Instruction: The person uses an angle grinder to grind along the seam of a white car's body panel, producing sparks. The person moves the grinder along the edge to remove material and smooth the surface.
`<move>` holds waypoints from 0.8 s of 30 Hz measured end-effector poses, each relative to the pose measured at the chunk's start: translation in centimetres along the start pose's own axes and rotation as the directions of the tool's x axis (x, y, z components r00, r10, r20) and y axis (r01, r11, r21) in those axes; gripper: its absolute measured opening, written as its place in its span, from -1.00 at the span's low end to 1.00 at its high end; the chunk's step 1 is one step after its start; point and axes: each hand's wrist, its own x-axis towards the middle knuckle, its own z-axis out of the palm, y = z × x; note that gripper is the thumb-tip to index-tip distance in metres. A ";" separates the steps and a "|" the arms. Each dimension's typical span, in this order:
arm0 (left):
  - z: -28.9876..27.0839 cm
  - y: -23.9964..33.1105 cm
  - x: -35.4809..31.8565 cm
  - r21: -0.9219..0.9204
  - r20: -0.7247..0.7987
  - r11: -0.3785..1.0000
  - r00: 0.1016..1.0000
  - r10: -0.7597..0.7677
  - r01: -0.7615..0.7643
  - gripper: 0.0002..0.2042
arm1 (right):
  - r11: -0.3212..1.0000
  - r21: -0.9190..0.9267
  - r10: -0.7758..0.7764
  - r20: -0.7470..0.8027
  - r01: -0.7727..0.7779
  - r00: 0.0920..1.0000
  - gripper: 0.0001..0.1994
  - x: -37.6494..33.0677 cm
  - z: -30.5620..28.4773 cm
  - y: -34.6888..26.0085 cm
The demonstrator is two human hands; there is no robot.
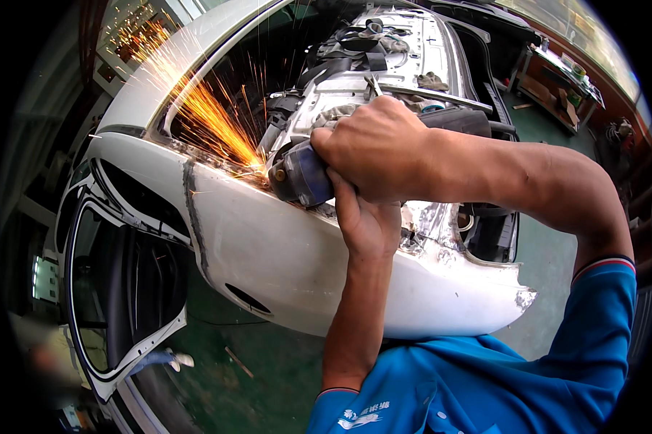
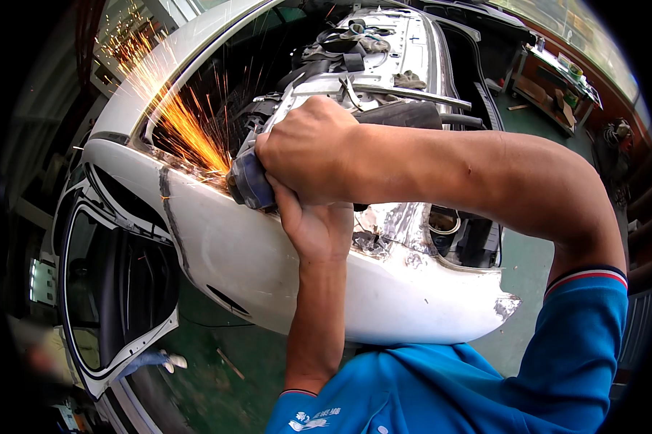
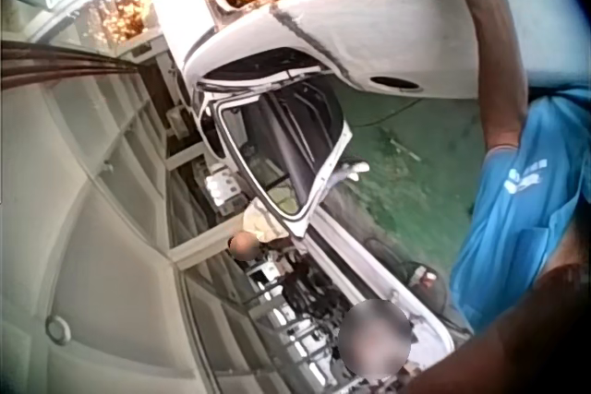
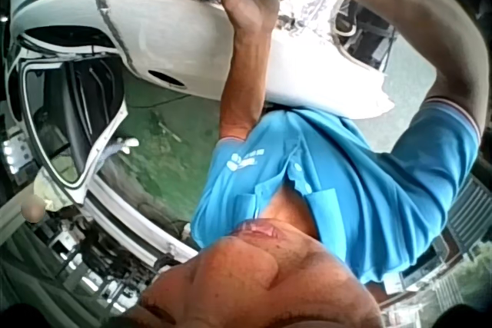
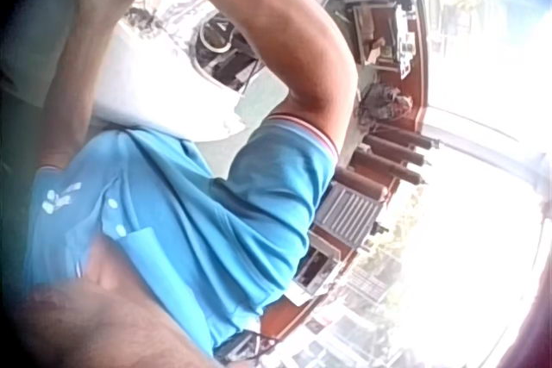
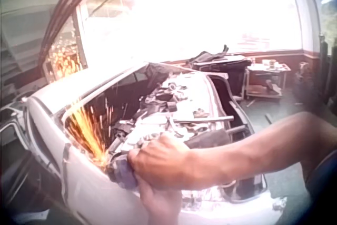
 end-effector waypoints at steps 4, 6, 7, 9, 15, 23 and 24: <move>-0.1 -0.2 0.0 0.000 -0.002 1.000 1.000 0.006 -0.006 -0.42 | 1.000 -0.021 -0.012 0.025 0.012 1.000 -0.76 -0.2 -0.4 0.0; -0.1 -0.4 0.4 -0.001 -0.010 1.000 1.000 -0.012 0.012 -0.42 | 1.000 -0.011 0.009 0.000 -0.009 1.000 -0.76 -0.1 -0.2 0.4; 0.1 -0.4 0.1 0.009 0.000 1.000 1.000 0.007 -0.007 -0.42 | 1.000 -0.012 0.002 0.011 -0.001 1.000 -0.77 -0.2 -0.1 0.2; 0.6 -0.2 -0.3 0.032 0.026 0.999 0.999 0.036 -0.037 -0.41 | 1.000 -0.010 -0.005 0.028 0.005 1.000 -0.77 -0.1 0.1 -0.1; 0.6 0.0 -0.3 0.042 0.016 0.999 0.999 0.028 -0.029 -0.40 | 1.000 -0.022 0.000 0.013 0.001 1.000 -0.79 -0.1 0.1 0.1; -0.1 0.0 0.1 0.019 0.003 1.000 1.000 -0.006 0.006 -0.40 | 1.000 -0.023 -0.011 -0.026 0.011 1.000 -0.79 -0.2 0.1 0.1; -0.3 -0.1 0.2 0.009 -0.001 1.000 1.000 -0.019 0.019 -0.40 | 1.000 -0.021 -0.007 -0.040 0.006 0.999 -0.79 -0.2 0.1 0.2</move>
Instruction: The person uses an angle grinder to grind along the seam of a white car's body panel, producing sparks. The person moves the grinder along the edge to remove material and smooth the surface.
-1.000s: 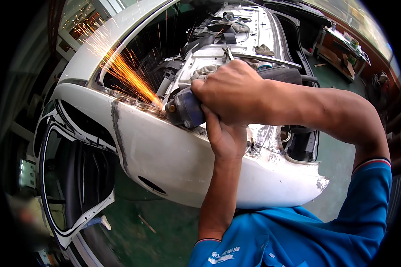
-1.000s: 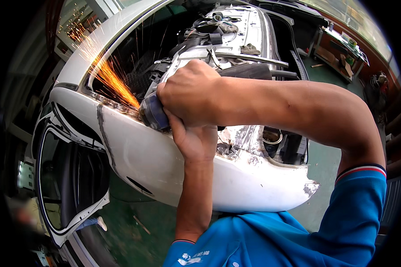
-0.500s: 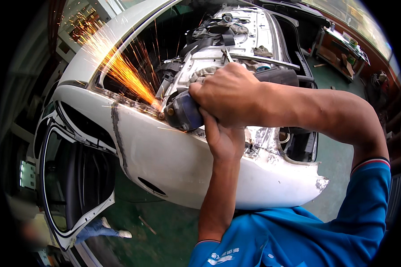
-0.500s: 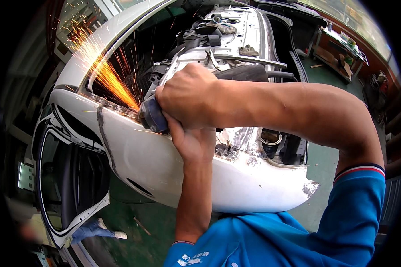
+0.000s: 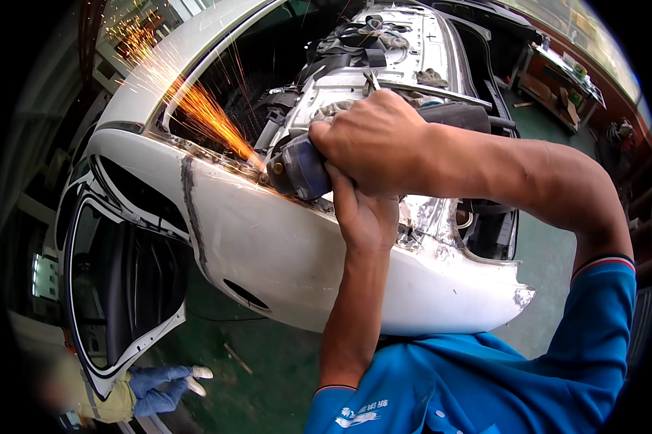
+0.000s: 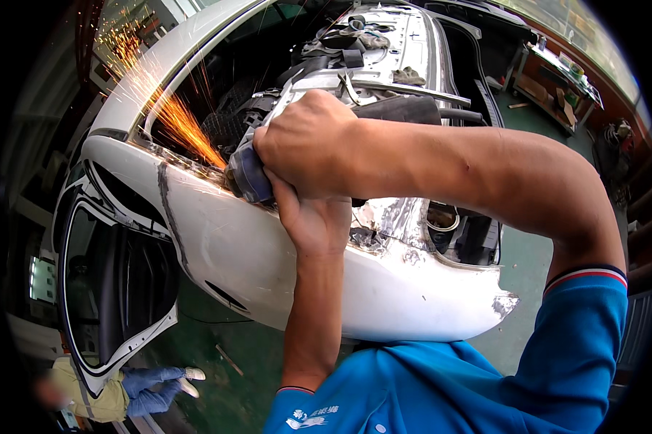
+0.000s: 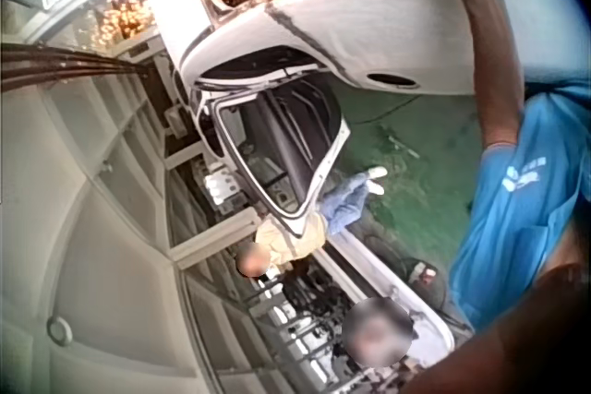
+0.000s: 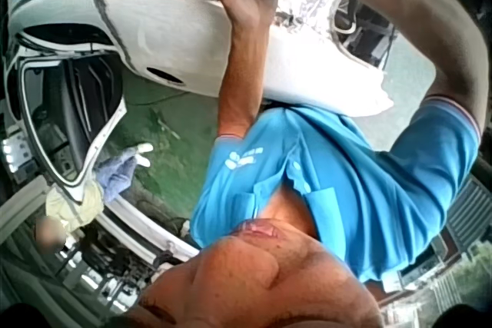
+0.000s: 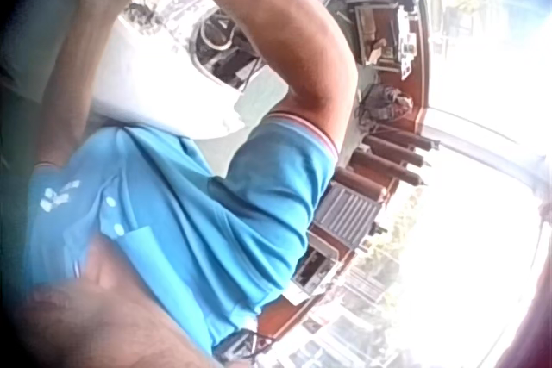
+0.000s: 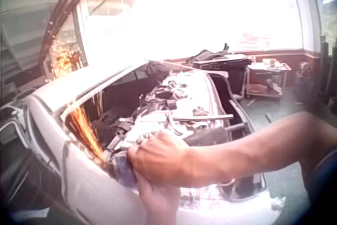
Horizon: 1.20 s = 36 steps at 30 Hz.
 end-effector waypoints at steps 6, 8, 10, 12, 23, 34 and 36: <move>0.5 0.1 -0.3 0.047 0.021 0.999 1.000 0.015 -0.016 -0.39 | 1.000 -0.002 0.002 -0.004 -0.002 1.000 -0.79 -0.1 0.5 0.0; 0.6 0.1 -0.5 0.054 0.021 0.998 0.999 0.032 -0.033 -0.39 | 1.000 0.010 -0.002 0.001 0.002 1.000 -0.80 -0.2 0.4 -0.2; 0.5 0.0 -0.4 0.044 0.029 0.999 0.999 0.031 -0.032 -0.39 | 1.000 0.014 -0.001 0.001 0.001 1.000 -0.79 -0.2 0.5 -0.1; 0.5 0.2 -0.1 0.021 0.046 1.000 0.999 0.021 -0.022 -0.40 | 1.000 0.011 -0.003 -0.008 0.003 1.000 -0.78 0.1 0.6 0.1; 1.7 -0.5 -0.3 0.040 -0.025 0.999 1.000 -0.008 0.009 -0.37 | 1.000 0.001 0.013 0.109 -0.013 0.994 -0.72 -0.5 -0.5 0.4; 2.1 -0.4 1.2 0.008 -0.131 0.999 0.990 -0.047 0.049 -0.36 | 0.993 0.029 0.108 0.225 -0.117 0.968 -0.65 0.4 -1.9 1.1; 2.2 -0.2 1.7 0.025 -0.137 0.997 0.988 -0.064 0.068 -0.36 | 0.988 0.068 0.126 0.167 -0.139 0.978 -0.63 0.4 -1.5 1.6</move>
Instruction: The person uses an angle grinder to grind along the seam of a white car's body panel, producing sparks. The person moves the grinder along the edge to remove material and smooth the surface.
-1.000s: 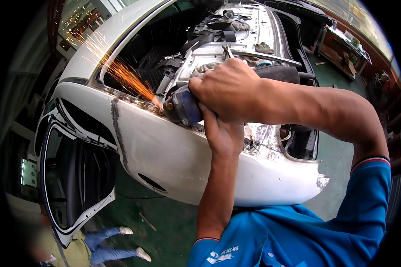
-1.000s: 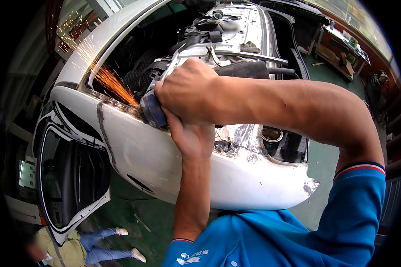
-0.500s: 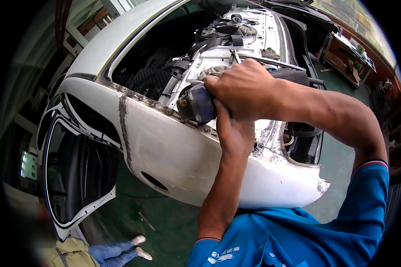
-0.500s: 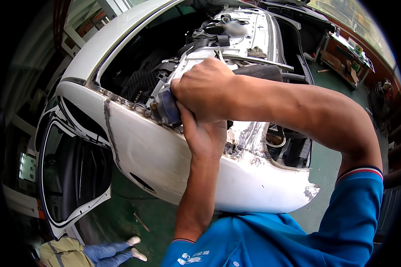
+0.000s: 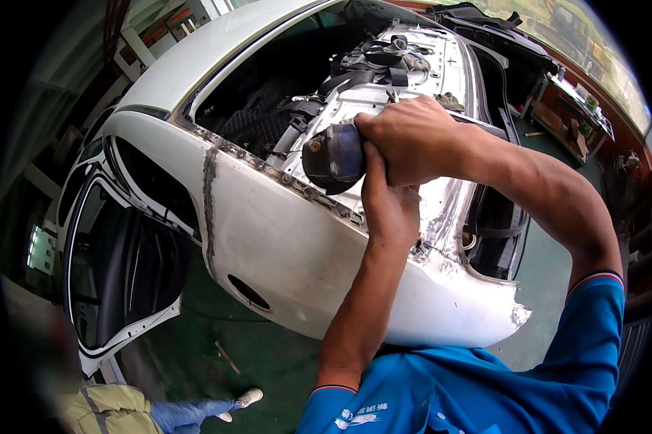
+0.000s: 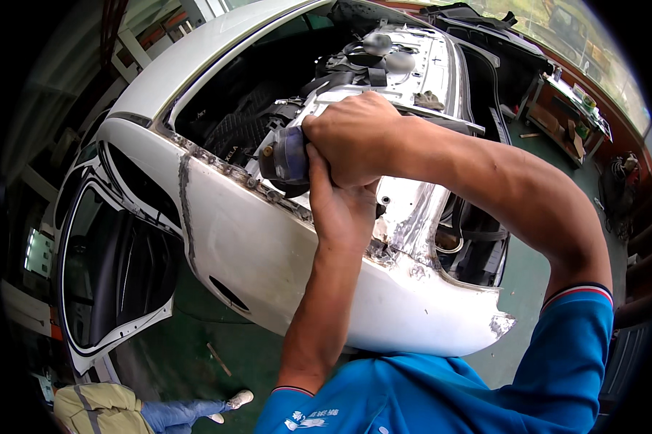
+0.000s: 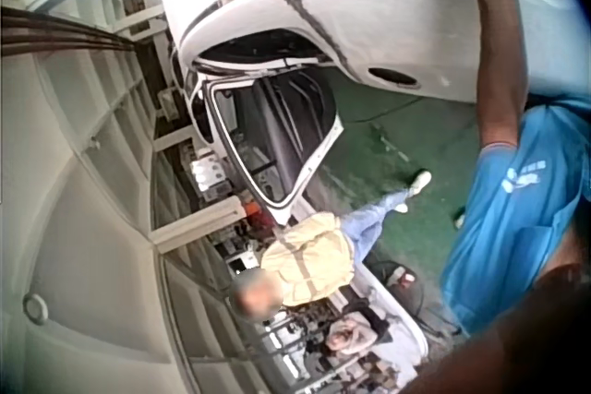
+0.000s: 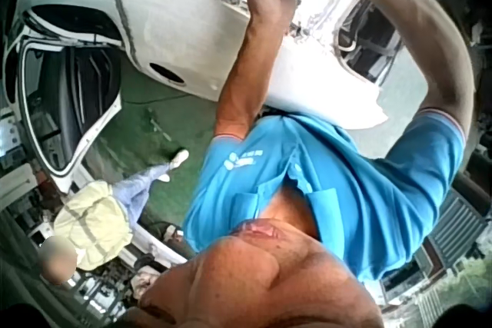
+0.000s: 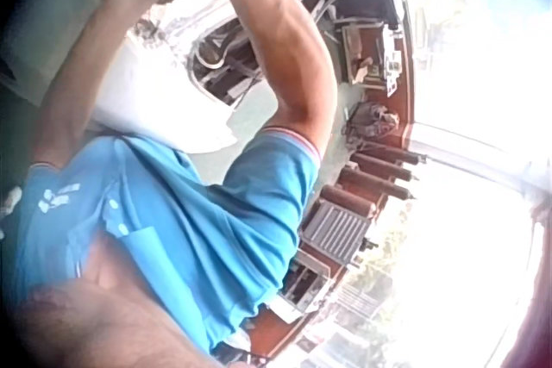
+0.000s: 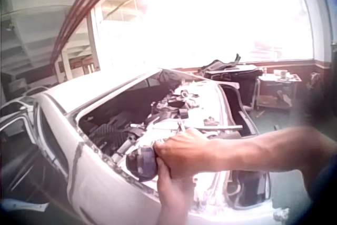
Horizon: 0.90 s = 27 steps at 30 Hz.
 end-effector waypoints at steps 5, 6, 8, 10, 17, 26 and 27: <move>-0.9 1.2 1.2 0.097 -0.044 0.995 0.999 0.020 -0.015 -0.34 | 0.995 0.091 -0.038 -0.043 0.042 0.998 -0.54 1.7 0.9 0.4; -1.0 1.4 1.2 0.114 -0.057 0.993 0.998 0.023 -0.017 -0.34 | 0.993 0.103 -0.047 -0.045 0.052 0.998 -0.53 2.0 1.1 0.4; -1.4 1.8 1.3 0.136 -0.068 0.990 0.997 0.030 -0.020 -0.32 | 0.991 0.126 -0.045 -0.039 0.050 0.998 -0.51 2.6 1.4 0.3; -1.8 1.9 1.3 0.135 -0.075 0.991 0.997 0.034 -0.024 -0.32 | 0.990 0.125 -0.060 -0.037 0.064 0.998 -0.51 2.9 1.5 0.1; -2.0 1.4 1.4 0.139 -0.101 0.990 0.994 0.045 -0.031 -0.32 | 0.992 0.112 -0.058 -0.020 0.060 0.998 -0.53 3.2 2.0 0.4; -2.0 1.5 1.6 0.153 -0.134 0.988 0.991 0.015 0.006 -0.32 | 0.990 0.137 -0.038 0.000 0.037 0.999 -0.51 3.0 1.7 0.6; -2.0 1.4 1.5 0.150 -0.146 0.989 0.989 0.007 0.015 -0.32 | 0.990 0.137 -0.038 0.006 0.037 0.999 -0.52 2.9 1.7 0.6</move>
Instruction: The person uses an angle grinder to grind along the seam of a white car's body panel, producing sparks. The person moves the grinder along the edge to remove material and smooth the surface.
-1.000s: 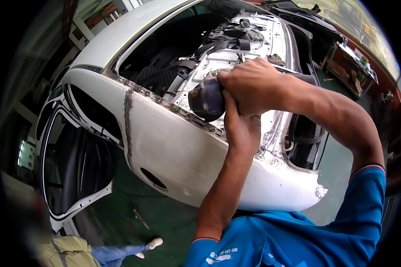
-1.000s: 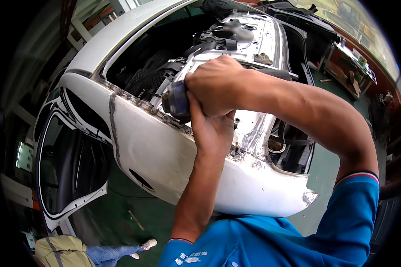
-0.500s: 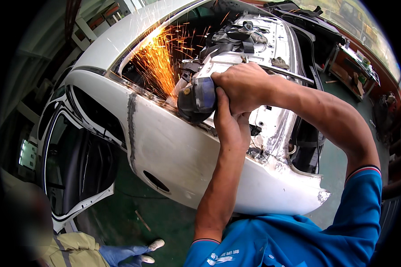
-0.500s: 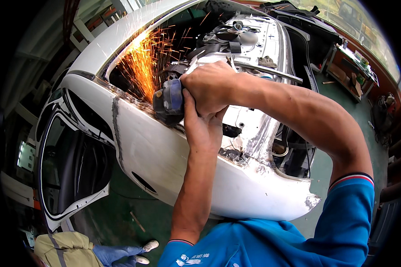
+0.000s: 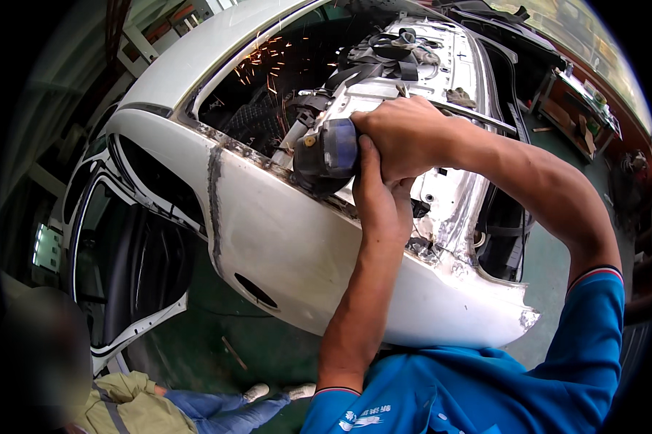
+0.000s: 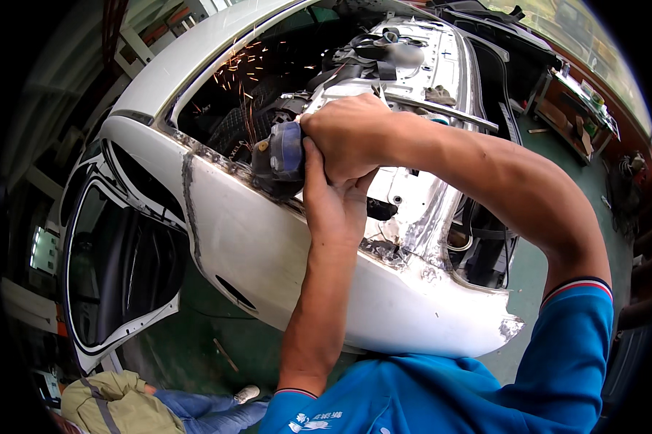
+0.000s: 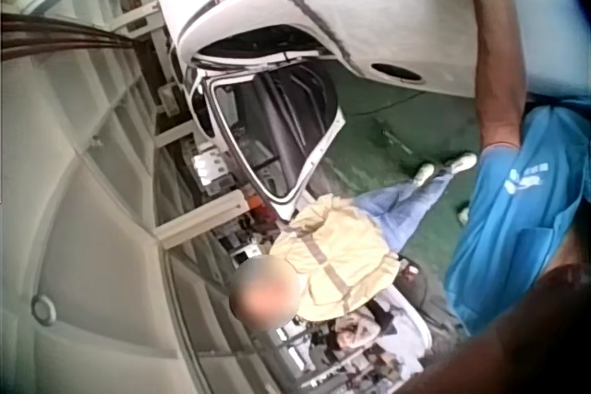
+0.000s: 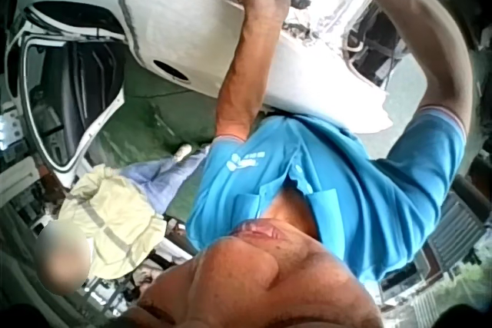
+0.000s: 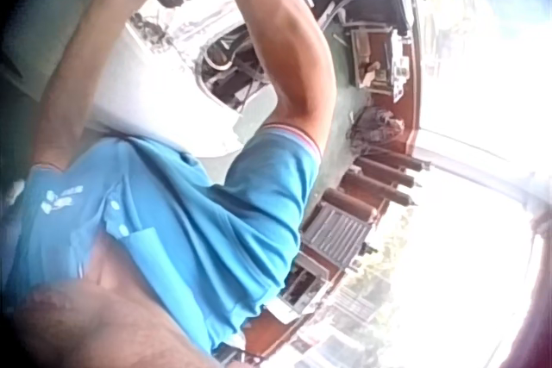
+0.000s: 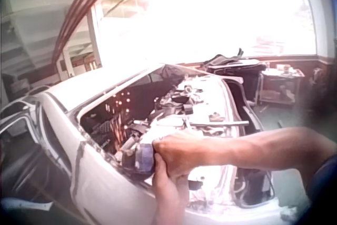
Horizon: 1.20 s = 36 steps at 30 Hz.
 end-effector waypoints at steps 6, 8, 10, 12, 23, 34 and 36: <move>-0.2 0.6 -0.1 0.008 0.007 1.000 1.000 0.006 -0.006 -0.32 | 1.000 0.012 -0.024 -0.016 0.024 1.000 -0.52 0.5 0.4 -0.1; 0.0 0.6 -0.1 -0.001 0.007 1.000 1.000 -0.009 0.009 -0.32 | 1.000 0.007 -0.013 -0.004 0.013 1.000 -0.52 0.4 0.2 -0.1; 0.4 0.4 -0.2 -0.004 -0.008 1.000 1.000 0.006 -0.006 -0.32 | 1.000 0.003 -0.007 -0.005 0.007 1.000 -0.52 0.0 -0.2 -0.2; 0.3 0.2 0.0 -0.011 -0.008 1.000 1.000 0.009 -0.010 -0.32 | 1.000 0.001 -0.006 0.003 0.006 1.000 -0.52 0.2 -0.1 0.0; 0.0 0.5 0.3 -0.006 0.047 0.999 0.998 0.044 -0.044 -0.31 | 0.999 -0.048 -0.005 -0.003 0.005 1.000 -0.54 0.9 -0.1 -0.3; -0.3 0.4 0.5 0.016 0.014 0.998 0.998 0.056 -0.056 -0.31 | 1.000 -0.016 -0.021 -0.019 0.021 1.000 -0.57 1.0 0.3 -0.1; -0.4 0.5 0.4 0.020 0.004 0.998 0.998 0.056 -0.056 -0.31 | 1.000 -0.013 -0.021 -0.020 0.021 1.000 -0.56 1.1 0.3 -0.2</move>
